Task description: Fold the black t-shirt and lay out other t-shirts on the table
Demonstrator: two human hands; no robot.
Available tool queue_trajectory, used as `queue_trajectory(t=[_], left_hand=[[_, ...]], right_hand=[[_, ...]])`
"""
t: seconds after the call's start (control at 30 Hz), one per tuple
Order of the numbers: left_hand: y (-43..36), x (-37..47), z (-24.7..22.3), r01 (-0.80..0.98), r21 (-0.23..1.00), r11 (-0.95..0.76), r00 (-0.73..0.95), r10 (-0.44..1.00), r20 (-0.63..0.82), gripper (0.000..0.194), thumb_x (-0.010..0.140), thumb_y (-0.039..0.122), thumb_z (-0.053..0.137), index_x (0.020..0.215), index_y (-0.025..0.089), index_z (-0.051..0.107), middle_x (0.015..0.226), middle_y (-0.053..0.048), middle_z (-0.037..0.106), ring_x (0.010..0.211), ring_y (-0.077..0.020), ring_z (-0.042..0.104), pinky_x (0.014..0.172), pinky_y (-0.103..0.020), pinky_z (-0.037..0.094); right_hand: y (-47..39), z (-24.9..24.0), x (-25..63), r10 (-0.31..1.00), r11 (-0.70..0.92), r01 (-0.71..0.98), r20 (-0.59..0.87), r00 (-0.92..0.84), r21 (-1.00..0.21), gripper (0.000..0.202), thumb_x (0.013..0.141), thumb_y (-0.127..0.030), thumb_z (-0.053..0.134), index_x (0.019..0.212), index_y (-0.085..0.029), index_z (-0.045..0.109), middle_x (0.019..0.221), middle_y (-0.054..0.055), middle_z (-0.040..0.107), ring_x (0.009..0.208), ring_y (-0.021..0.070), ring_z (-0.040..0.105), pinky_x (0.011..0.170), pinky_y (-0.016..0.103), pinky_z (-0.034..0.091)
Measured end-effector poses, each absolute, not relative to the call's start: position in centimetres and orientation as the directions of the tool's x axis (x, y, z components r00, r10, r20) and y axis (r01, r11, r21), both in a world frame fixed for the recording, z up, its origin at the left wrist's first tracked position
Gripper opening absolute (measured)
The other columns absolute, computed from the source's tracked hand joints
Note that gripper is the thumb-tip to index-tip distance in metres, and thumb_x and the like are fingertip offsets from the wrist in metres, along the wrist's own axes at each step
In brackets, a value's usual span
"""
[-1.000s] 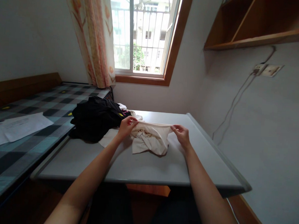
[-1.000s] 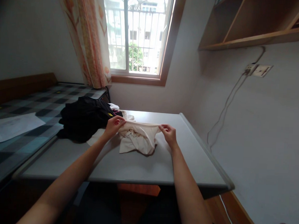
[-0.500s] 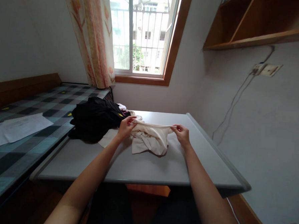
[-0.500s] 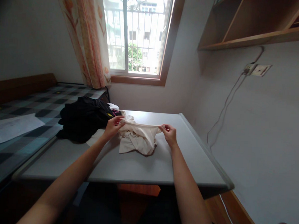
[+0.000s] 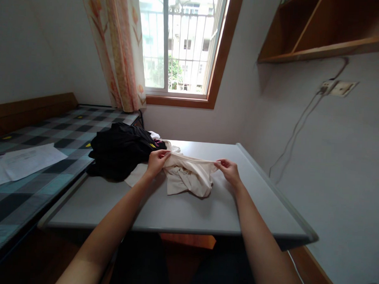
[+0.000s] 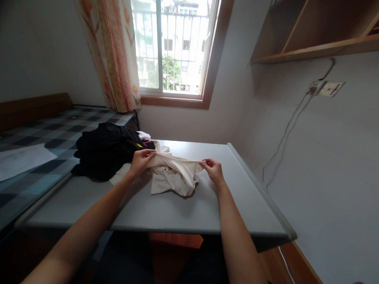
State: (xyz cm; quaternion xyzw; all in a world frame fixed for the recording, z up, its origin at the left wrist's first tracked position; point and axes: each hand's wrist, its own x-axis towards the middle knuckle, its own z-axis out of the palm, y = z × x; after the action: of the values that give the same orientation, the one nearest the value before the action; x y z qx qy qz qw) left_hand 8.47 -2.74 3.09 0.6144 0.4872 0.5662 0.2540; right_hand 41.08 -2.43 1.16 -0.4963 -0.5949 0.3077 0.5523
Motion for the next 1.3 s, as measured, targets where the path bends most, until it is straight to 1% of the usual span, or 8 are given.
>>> queue_trajectory(t=[0.13, 0.27, 0.5, 0.63, 0.83, 1.0, 1.13, 1.3], left_hand=[[-3.2, 8.2, 3.2, 0.459, 0.812, -0.359, -0.149, 0.87, 0.469, 0.037, 0.079, 0.048, 0.065, 0.095, 0.016, 0.077, 0.07, -0.005, 0.07, 0.057, -0.0155, 0.055, 0.055, -0.026, 0.04], [-4.0, 8.4, 3.8, 0.612, 0.712, -0.344, -0.133, 0.843, 0.522, 0.03, 0.082, 0.044, 0.064, 0.094, 0.02, 0.078, 0.066, -0.003, 0.068, 0.057, -0.0143, 0.052, 0.058, -0.026, 0.038], [-3.5, 9.0, 4.0, 0.474, 0.784, -0.4, -0.07, 0.871, 0.486, 0.033, 0.076, 0.043, 0.069, 0.095, 0.017, 0.075, 0.079, -0.005, 0.072, 0.06, -0.0148, 0.055, 0.059, -0.025, 0.042], [-3.4, 8.9, 3.6, 0.499, 0.781, -0.376, -0.036, 0.892, 0.452, 0.03, 0.082, 0.046, 0.061, 0.089, 0.019, 0.071, 0.083, -0.006, 0.072, 0.057, -0.0146, 0.058, 0.057, -0.025, 0.041], [-4.4, 9.0, 4.0, 0.63, 0.714, -0.306, -0.002, 0.918, 0.396, 0.025, 0.093, 0.042, 0.046, 0.101, 0.023, 0.062, 0.063, 0.001, 0.066, 0.05, -0.0165, 0.06, 0.056, -0.025, 0.04], [-4.2, 9.2, 4.0, 0.527, 0.773, -0.354, -0.005, 0.908, 0.42, 0.035, 0.083, 0.047, 0.06, 0.106, 0.02, 0.061, 0.066, 0.001, 0.064, 0.054, -0.0157, 0.062, 0.054, -0.023, 0.042], [-3.1, 8.9, 3.6, 0.402, 0.828, -0.391, 0.017, 0.907, 0.42, 0.051, 0.067, 0.035, 0.075, 0.112, 0.014, 0.063, 0.083, -0.005, 0.071, 0.07, -0.0183, 0.065, 0.063, -0.026, 0.049], [-2.6, 7.6, 4.2, 0.589, 0.731, -0.344, -0.01, 0.901, 0.433, 0.008, 0.071, 0.021, 0.067, 0.078, 0.017, 0.07, 0.08, -0.007, 0.071, 0.075, -0.02, 0.066, 0.068, -0.027, 0.05]], right_hand=[[-2.4, 0.9, 41.4, 0.948, 0.305, 0.262, 0.319, 0.011, -0.915, 0.05, 0.059, -0.062, 0.076, 0.08, -0.017, 0.073, 0.073, 0.006, 0.07, 0.065, 0.0178, 0.06, 0.064, 0.032, 0.049], [-2.2, 0.8, 41.8, 0.937, 0.307, 0.302, 0.342, 0.071, -0.903, 0.051, 0.06, -0.063, 0.074, 0.082, -0.017, 0.074, 0.077, 0.007, 0.072, 0.066, 0.0189, 0.06, 0.066, 0.034, 0.049], [-2.0, 0.8, 41.9, 0.853, 0.378, 0.42, 0.487, 0.188, -0.825, 0.05, 0.065, -0.066, 0.068, 0.08, -0.017, 0.071, 0.083, 0.009, 0.069, 0.064, 0.0168, 0.056, 0.063, 0.033, 0.049], [-2.2, 0.7, 41.5, 0.879, 0.347, 0.375, 0.438, 0.189, -0.859, 0.055, 0.067, -0.07, 0.065, 0.086, -0.018, 0.063, 0.087, 0.007, 0.066, 0.051, 0.0113, 0.052, 0.048, 0.028, 0.045], [-2.4, 0.6, 40.5, 0.957, 0.268, 0.223, 0.286, 0.053, -0.937, 0.059, 0.07, -0.077, 0.054, 0.094, -0.024, 0.044, 0.053, -0.007, 0.054, 0.038, 0.0128, 0.053, 0.038, 0.023, 0.037], [-2.7, 1.0, 40.5, 0.97, 0.236, 0.165, 0.242, 0.018, -0.958, 0.058, 0.065, -0.073, 0.063, 0.09, -0.023, 0.05, 0.056, -0.004, 0.06, 0.046, 0.0146, 0.058, 0.046, 0.026, 0.046], [-3.3, 1.1, 40.8, 0.972, 0.233, 0.156, 0.224, -0.072, -0.96, 0.041, 0.066, -0.054, 0.072, 0.084, -0.018, 0.065, 0.077, 0.005, 0.07, 0.067, 0.0169, 0.064, 0.066, 0.031, 0.053], [-3.0, 0.2, 41.1, 0.972, 0.226, 0.149, 0.213, -0.102, -0.963, 0.036, 0.063, -0.038, 0.074, 0.092, -0.017, 0.072, 0.09, 0.007, 0.074, 0.083, 0.0214, 0.067, 0.081, 0.035, 0.051]])
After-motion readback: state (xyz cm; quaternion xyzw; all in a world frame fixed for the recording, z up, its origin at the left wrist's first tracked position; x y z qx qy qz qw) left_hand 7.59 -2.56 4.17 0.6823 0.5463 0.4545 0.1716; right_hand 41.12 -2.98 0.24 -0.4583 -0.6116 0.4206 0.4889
